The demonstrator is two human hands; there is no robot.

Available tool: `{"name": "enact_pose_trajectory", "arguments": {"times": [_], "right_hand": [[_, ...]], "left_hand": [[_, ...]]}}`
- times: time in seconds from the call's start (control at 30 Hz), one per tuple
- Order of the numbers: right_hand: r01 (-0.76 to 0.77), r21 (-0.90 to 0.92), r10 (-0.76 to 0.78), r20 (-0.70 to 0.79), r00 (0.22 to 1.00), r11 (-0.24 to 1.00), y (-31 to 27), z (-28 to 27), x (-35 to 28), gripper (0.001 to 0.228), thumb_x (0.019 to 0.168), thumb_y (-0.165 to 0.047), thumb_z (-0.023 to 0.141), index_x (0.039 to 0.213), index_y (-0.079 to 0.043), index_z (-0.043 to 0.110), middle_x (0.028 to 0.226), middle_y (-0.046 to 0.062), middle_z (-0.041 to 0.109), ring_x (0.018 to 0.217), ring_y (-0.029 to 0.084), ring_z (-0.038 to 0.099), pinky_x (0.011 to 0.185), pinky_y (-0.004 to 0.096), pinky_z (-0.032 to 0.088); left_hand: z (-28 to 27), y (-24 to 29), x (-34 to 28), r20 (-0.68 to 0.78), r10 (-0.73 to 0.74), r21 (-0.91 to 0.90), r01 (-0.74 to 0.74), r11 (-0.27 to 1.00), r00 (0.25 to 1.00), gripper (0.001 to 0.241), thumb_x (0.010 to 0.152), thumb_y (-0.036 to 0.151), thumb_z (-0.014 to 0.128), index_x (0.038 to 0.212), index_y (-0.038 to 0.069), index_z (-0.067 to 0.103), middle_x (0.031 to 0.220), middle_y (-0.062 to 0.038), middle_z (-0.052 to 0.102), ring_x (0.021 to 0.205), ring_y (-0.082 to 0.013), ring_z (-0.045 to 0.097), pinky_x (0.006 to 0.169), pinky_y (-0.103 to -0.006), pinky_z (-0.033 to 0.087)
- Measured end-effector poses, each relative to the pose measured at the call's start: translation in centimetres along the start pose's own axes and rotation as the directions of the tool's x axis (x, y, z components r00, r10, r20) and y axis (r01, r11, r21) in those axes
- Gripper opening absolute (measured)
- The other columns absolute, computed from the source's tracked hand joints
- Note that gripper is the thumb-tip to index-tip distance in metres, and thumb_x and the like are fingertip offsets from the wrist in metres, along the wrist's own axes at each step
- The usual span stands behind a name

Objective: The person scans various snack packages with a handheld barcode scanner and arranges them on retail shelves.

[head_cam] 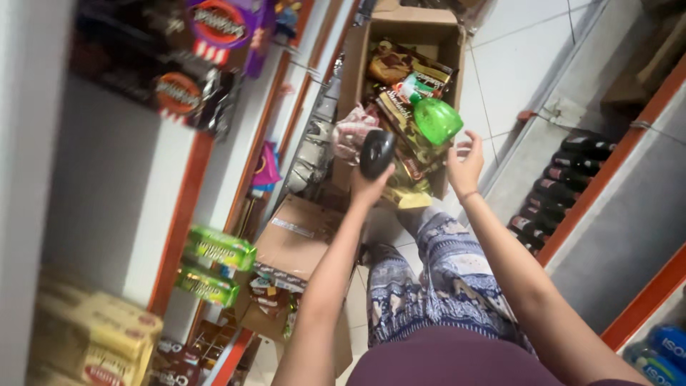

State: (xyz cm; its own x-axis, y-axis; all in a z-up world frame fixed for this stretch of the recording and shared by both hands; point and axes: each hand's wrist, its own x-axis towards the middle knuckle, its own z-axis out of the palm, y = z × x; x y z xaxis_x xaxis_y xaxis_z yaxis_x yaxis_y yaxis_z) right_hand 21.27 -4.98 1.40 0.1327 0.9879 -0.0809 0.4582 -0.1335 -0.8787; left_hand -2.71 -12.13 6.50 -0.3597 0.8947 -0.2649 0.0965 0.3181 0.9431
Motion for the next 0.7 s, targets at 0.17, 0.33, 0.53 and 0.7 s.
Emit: {"name": "enact_pose_trajectory", "arguments": {"times": [0.17,0.33,0.53,0.7], "right_hand": [[0.069,-0.312,-0.068,0.016,0.998,0.947,3.4,1.5,3.2,0.091,0.08,-0.013,0.087,0.156,-0.001,0.039,0.124,0.028,0.055,0.101,0.035,0.063,0.084,0.041,0.057],[-0.183,-0.182,0.2,0.081,0.976,0.966,4.8,3.7,5.5,0.101,0.075,-0.021,0.091,0.158,-0.005,0.034,0.128,0.023,0.065,0.107,0.03,0.07,0.092,0.037,0.058],[-0.074,0.249,0.035,0.159,0.987,0.966,7.4,4.4,7.8,0.09,0.091,-0.01,0.078,0.165,-0.006,0.027,0.148,0.023,0.056,0.128,0.025,0.066,0.103,0.034,0.06],[-0.243,0.204,0.213,0.159,0.964,0.948,8.3,5.5,8.6,0.086,0.087,-0.013,0.078,0.159,-0.006,0.03,0.14,0.021,0.058,0.123,0.024,0.065,0.1,0.035,0.057]], "left_hand": [[5.3,-7.3,7.0,0.11,-0.459,-0.358,0.466,0.809,0.882,0.05,0.072,0.021,0.085,0.117,0.004,0.071,0.108,-0.009,0.073,0.09,-0.0192,0.071,0.071,-0.0399,0.061],[8.5,-11.2,9.1,0.1,-0.5,-0.35,0.501,0.792,0.86,0.053,0.075,0.023,0.087,0.122,0.008,0.068,0.122,-0.005,0.07,0.115,-0.0177,0.064,0.1,-0.0335,0.049],[11.2,-12.5,9.7,0.126,-0.487,-0.395,0.494,0.775,0.864,0.055,0.071,0.018,0.088,0.12,0.006,0.067,0.115,-0.006,0.068,0.11,-0.0198,0.063,0.099,-0.0355,0.048],[12.4,-12.7,10.8,0.142,-0.488,-0.4,0.501,0.768,0.861,0.054,0.071,0.018,0.088,0.119,0.006,0.068,0.113,-0.004,0.067,0.109,-0.0179,0.062,0.099,-0.0335,0.047]]}}
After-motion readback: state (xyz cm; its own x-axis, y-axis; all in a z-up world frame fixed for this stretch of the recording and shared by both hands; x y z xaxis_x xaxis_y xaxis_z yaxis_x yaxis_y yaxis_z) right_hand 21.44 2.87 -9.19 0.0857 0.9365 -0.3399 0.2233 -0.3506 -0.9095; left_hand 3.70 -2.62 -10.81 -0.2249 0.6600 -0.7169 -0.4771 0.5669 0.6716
